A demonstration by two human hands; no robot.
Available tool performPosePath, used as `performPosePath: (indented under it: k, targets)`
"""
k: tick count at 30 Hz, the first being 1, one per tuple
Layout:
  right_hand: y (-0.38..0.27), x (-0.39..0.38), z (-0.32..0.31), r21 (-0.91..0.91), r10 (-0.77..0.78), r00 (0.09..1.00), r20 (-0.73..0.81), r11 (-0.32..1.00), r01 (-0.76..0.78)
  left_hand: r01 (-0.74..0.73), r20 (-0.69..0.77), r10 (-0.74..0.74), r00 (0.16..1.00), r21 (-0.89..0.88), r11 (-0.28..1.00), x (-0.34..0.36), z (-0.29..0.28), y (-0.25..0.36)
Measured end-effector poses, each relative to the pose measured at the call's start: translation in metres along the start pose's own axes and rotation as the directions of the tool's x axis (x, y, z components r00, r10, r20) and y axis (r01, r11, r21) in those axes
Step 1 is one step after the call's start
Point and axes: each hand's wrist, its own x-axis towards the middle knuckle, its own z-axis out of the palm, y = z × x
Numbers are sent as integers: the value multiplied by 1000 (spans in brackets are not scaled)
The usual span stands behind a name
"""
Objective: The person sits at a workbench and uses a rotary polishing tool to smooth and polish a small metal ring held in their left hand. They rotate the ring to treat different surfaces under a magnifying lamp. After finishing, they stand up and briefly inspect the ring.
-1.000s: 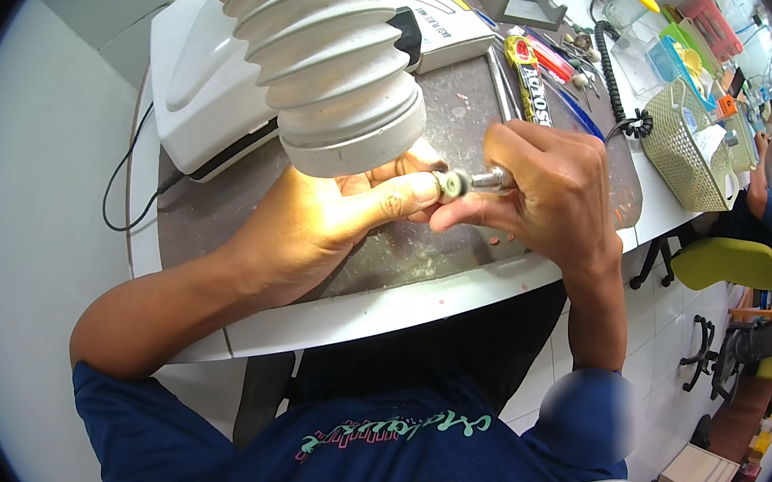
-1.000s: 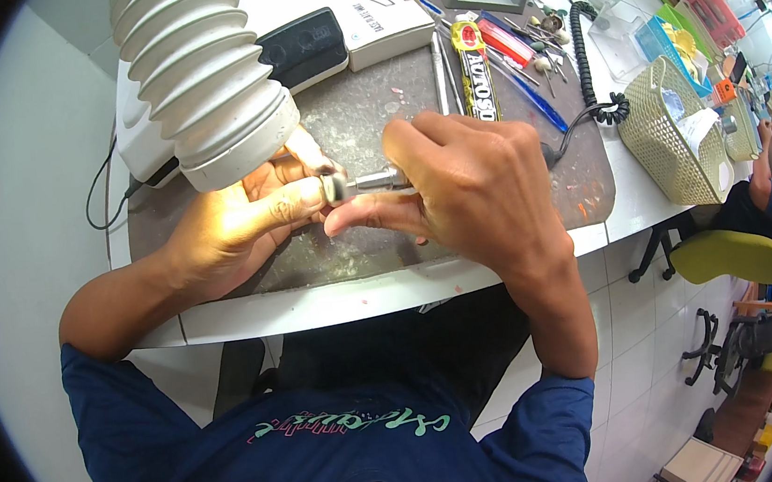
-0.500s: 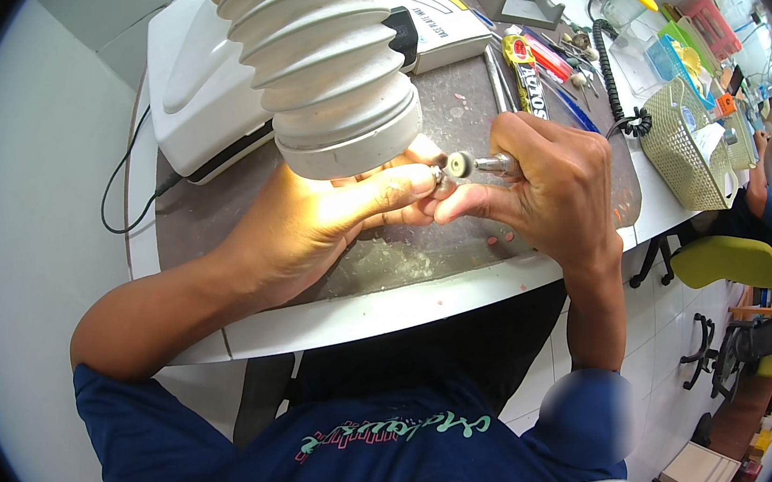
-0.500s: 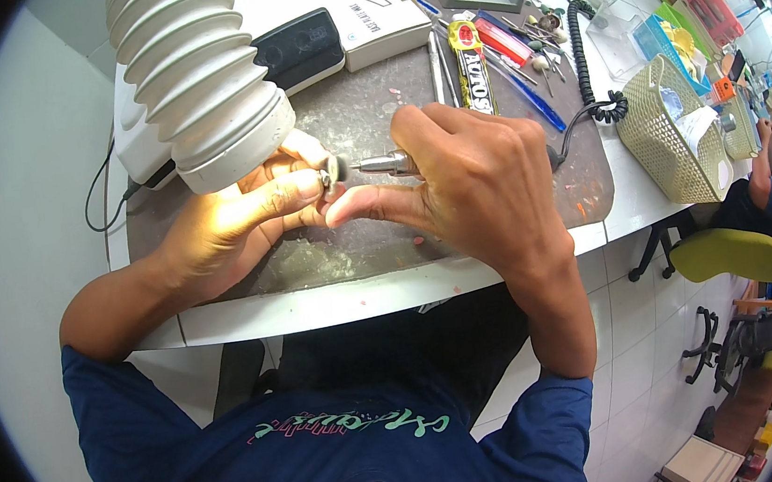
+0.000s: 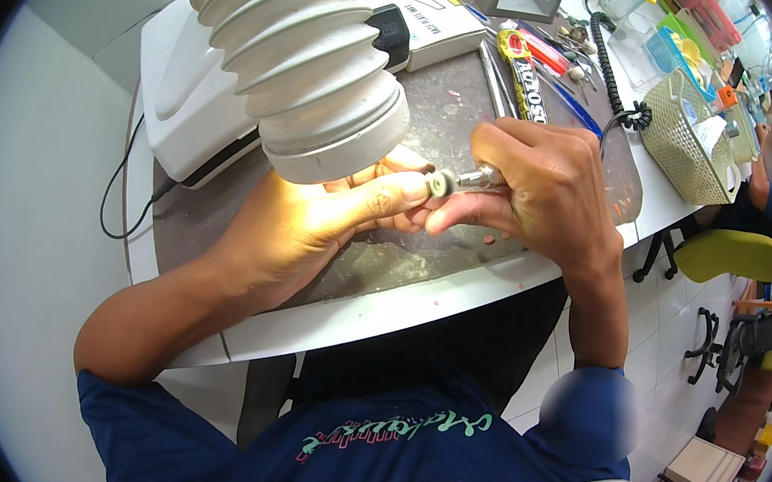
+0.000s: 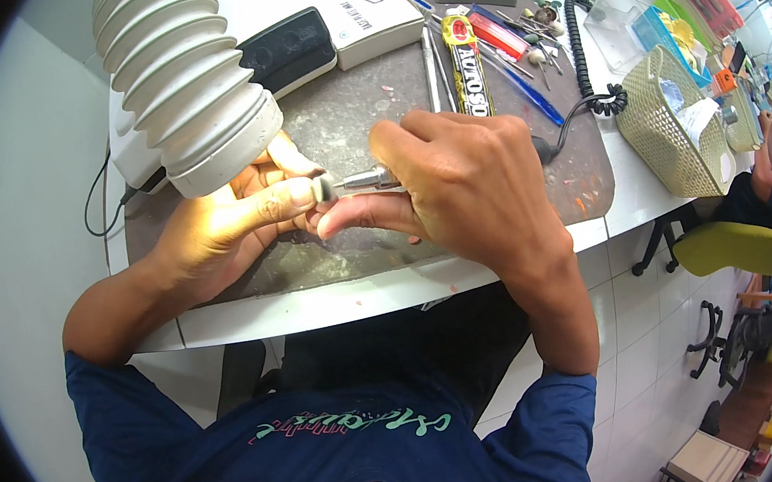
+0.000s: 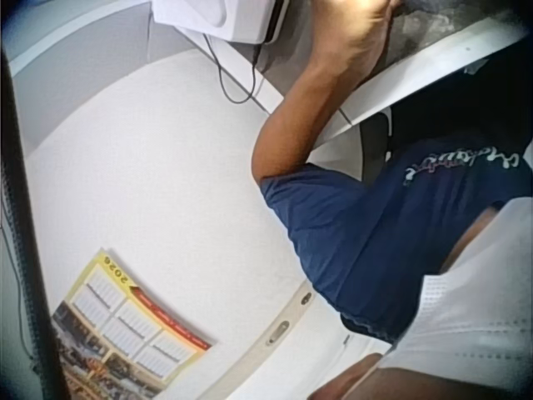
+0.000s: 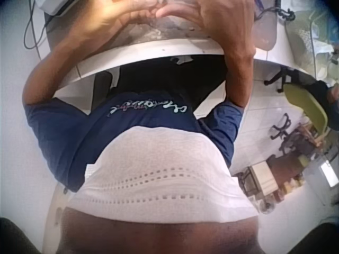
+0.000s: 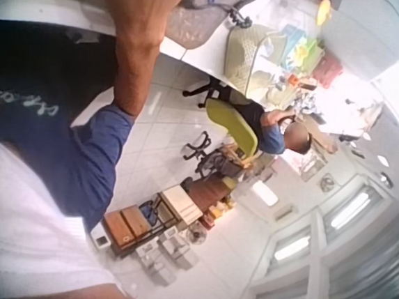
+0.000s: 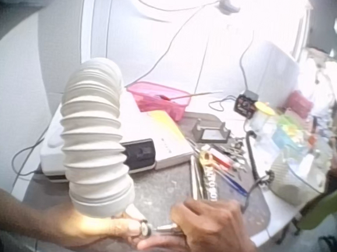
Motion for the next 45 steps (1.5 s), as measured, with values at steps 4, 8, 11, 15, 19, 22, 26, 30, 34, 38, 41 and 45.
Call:
performPosePath:
  k: [4, 8, 11, 15, 19, 22, 26, 30, 34, 38, 41, 45]
  targets:
    - [0, 2, 1, -21, 20, 1000, -20, 1000, -20, -5, -1, 5, 1000, 2, 1000, 0, -1, -2]
    - [-1, 1, 0, -18, -23, 1000, -3, 1000, 23, 23, 6, -23, 1000, 3, 1000, 0, -2, -1]
    - [0, 0, 1, -17, -15, 1000, -7, 1000, 15, 15, -11, -15, 1000, 11, 1000, 1, -1, -2]
    - [0, 2, 0, -34, 5, 1000, -19, 999, -6, -12, -16, 12, 1000, 6, 1000, 1, 1, -2]
    - [-2, 0, -1, -24, -35, 999, 23, 999, 35, -15, -5, 15, 1000, 0, 1000, 0, 0, -2]
    - [1, 0, 2, -13, -10, 999, -32, 1000, 10, -32, -13, 32, 999, -1, 999, 1, 1, -3]
    - [0, 1, 0, -20, -16, 1000, -12, 1000, 16, -36, 16, 36, 999, 17, 999, 1, -1, -3]
    - [0, 1, 1, 7, -29, 999, -28, 1000, 29, -35, 15, 34, 999, 32, 999, 1, -1, -2]
    - [1, 1, 1, -33, -4, 1000, -30, 999, 3, -34, 16, 34, 999, -2, 999, 2, 1, -2]
    - [-1, 0, 1, -8, -36, 999, -9, 999, 36, -24, 57, 22, 998, 40, 999, 2, -2, 0]
    - [-1, 0, 1, -14, -15, 1000, -24, 1000, 15, -22, 34, 22, 999, 6, 1000, 2, 0, -1]
    - [-1, 1, 0, -29, -21, 999, -28, 999, 20, -8, 25, 8, 1000, 1, 1000, 2, 3, 0]
